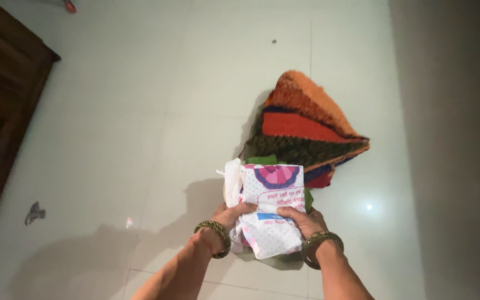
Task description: The person picks up folded clothes and fabrics from the floor and places them onto shelves inside a closet, stacking them together.
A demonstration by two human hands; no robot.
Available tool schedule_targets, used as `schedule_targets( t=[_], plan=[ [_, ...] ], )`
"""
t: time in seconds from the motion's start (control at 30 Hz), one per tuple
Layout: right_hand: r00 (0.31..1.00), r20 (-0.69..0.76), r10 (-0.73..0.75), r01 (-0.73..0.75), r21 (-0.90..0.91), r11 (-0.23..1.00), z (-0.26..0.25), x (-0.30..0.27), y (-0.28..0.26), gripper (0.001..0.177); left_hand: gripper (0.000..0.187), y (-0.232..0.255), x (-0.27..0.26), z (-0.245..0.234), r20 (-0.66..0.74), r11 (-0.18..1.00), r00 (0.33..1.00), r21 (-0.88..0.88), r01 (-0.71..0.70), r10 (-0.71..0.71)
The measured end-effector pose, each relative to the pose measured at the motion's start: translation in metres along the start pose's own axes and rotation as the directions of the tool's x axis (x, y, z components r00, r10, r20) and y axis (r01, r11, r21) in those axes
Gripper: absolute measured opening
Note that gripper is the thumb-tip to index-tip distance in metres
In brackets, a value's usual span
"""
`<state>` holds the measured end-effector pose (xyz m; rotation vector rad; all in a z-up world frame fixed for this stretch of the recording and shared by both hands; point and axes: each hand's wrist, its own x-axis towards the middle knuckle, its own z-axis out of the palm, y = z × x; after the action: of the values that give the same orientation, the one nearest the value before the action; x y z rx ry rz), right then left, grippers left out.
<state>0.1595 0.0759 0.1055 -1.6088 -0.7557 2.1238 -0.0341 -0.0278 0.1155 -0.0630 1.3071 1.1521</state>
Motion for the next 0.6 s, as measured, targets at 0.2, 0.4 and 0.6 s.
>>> schedule_targets(
  t=[0.2,0.4,0.6],
  plan=[
    [0.997,-0.007,-0.083,0.082,-0.087,0.993,0.011,-0.059,-0.091,0.058,0.073,0.065,-0.037,0.054,-0.009,0.987,0.993,0.116,-0.114,0.116],
    [0.962,0.050,-0.267,0.268,-0.012,0.963,0.024,-0.128,-0.178,0.051,0.068,0.137,-0.088,0.114,0.149,0.959,0.956,0.087,-0.269,0.255],
    [0.936,-0.051,-0.347,0.344,-0.072,0.936,0.040,-0.202,-0.254,0.050,0.073,0.201,-0.150,0.172,0.021,0.954,0.967,0.161,-0.254,0.254]
  ],
)
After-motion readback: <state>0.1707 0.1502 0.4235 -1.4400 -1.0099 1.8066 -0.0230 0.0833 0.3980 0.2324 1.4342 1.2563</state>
